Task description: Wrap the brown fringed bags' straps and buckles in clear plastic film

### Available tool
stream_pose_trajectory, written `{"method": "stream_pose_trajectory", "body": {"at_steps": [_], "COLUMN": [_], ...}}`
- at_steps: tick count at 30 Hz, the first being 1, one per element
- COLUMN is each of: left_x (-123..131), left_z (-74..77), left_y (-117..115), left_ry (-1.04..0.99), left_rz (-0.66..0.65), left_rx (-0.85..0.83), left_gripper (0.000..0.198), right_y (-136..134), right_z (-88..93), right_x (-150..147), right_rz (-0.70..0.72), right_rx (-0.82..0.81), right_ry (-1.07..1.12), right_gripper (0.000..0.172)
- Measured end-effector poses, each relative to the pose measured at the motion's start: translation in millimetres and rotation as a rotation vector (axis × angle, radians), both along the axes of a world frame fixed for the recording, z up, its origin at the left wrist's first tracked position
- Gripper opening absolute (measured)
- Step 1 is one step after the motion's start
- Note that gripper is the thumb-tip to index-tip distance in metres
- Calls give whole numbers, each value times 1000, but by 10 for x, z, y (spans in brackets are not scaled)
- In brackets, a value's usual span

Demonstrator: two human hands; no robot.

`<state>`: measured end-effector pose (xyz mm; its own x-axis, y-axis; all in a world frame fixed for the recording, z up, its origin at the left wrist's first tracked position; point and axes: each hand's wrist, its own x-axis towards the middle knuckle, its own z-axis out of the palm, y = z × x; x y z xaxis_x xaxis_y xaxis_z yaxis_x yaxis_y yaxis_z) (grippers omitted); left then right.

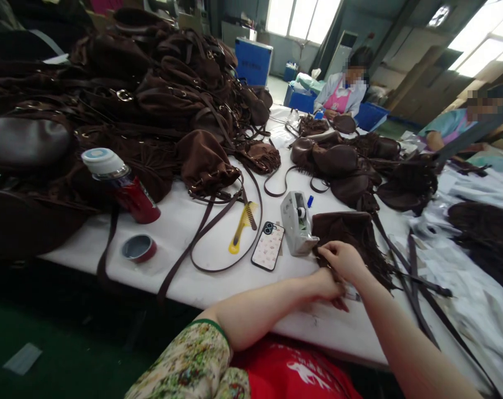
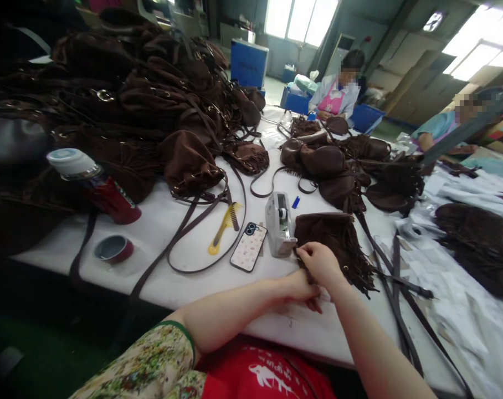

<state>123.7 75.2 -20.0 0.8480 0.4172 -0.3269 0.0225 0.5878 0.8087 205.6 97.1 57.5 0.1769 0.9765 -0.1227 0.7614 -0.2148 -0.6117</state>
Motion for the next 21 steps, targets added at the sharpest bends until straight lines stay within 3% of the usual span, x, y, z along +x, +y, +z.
{"method": "stream_pose_trajectory", "body": {"at_steps": [3,5,9,12,21], "left_x": [-36,-53,-70,-61,-6], "left_z": [61,112,172,168,99], "left_y": [-7,-16,-60,-90,-105], "left_ry": [75,84,52,68,67], "left_rz": [-18,10,59,98,105], "left_rx": [60,86,97,106,95], "left_gripper": [12,17,20,20,19], "right_y": [-267,-518,-979,-1151,-1136], "right_z": [244,303,128,-62,-199], "right_x": [172,267,334,320,285], "right_rz": [-74,-147,-249,-353,-513], "right_rx": [122,114,-27,-72,-147], "right_ry": [134,231,343,444,402], "right_gripper": [33,40,45,46,34]}}
